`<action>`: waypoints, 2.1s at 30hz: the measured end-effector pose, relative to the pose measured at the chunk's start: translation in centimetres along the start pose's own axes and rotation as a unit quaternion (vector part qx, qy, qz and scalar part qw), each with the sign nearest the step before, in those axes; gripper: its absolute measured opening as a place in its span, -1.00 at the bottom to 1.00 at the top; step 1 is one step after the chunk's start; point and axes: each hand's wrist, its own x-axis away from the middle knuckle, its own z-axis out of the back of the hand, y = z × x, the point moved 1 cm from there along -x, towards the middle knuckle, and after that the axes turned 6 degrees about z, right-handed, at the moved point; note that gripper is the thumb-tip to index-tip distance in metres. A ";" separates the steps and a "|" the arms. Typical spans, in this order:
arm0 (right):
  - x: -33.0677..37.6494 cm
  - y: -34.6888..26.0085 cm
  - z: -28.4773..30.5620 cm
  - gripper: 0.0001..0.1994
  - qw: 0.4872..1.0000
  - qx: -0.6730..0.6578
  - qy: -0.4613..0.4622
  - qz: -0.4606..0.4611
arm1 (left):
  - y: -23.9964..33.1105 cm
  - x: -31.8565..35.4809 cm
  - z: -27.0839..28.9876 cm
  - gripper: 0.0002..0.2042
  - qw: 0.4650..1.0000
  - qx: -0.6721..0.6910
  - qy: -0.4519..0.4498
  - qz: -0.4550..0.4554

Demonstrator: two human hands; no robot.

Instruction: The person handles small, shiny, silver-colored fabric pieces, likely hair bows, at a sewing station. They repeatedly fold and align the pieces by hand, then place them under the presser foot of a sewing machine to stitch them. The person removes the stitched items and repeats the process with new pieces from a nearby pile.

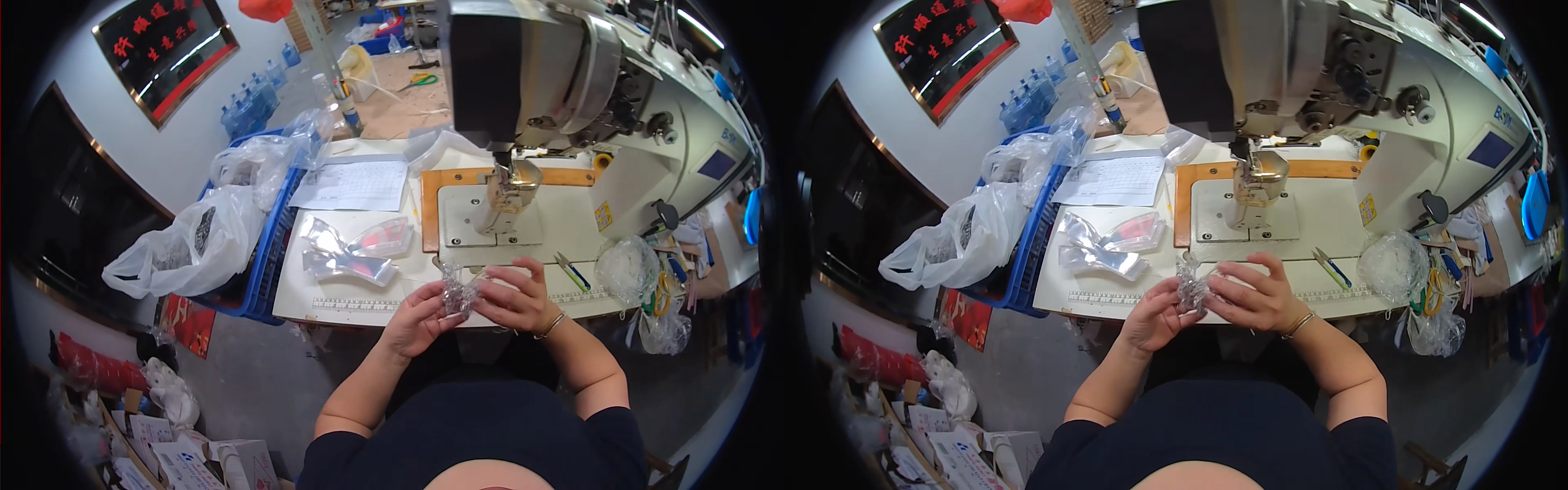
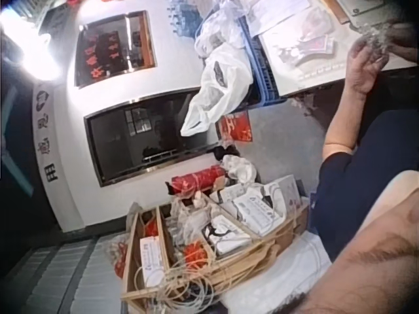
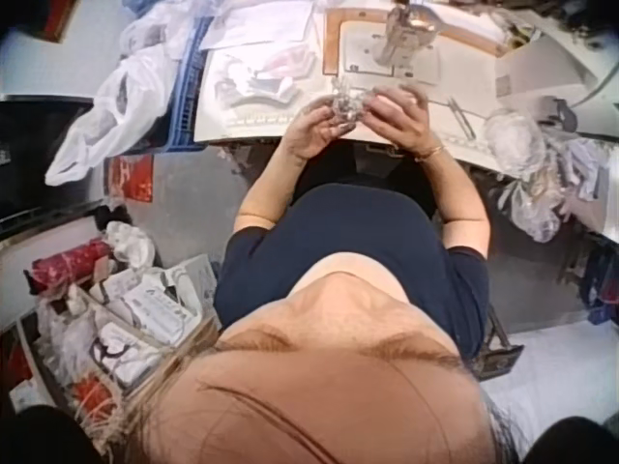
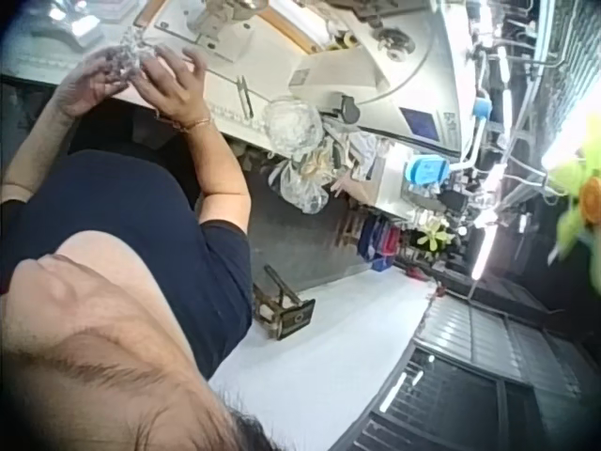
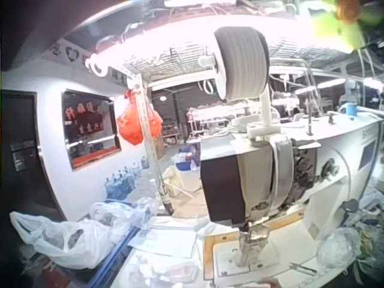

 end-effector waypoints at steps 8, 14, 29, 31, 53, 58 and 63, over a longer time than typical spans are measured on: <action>5.5 -0.7 -3.0 -0.62 0.606 -0.506 0.220 -0.573 | -0.7 -0.3 0.0 -0.77 0.980 0.034 0.067 -0.186; 4.1 -2.3 -3.1 -0.48 0.392 -0.745 0.051 -0.537 | -3.5 -0.3 1.5 -0.75 0.992 0.031 0.035 -0.121; 3.0 -5.1 -4.2 -0.69 0.542 -0.544 0.137 -0.626 | -2.5 -0.8 0.9 -0.65 0.960 -0.178 0.142 -0.160; 3.7 -4.8 -4.3 -0.67 0.467 -0.628 0.152 -0.604 | -2.8 -0.9 1.1 -0.71 0.960 -0.163 0.148 -0.172; 4.5 -2.6 -2.2 -0.75 0.502 -0.569 0.023 -0.651 | -4.3 -0.3 1.6 -0.62 0.974 -0.122 0.161 -0.103; 4.7 -2.3 -2.3 -0.71 0.511 -0.578 0.017 -0.636 | -4.0 -0.4 0.7 -0.60 0.986 -0.065 0.140 -0.068; 5.0 -2.2 -2.9 -0.68 0.521 -0.583 0.041 -0.621 | -4.2 -0.9 0.9 -0.55 0.976 -0.117 0.150 -0.105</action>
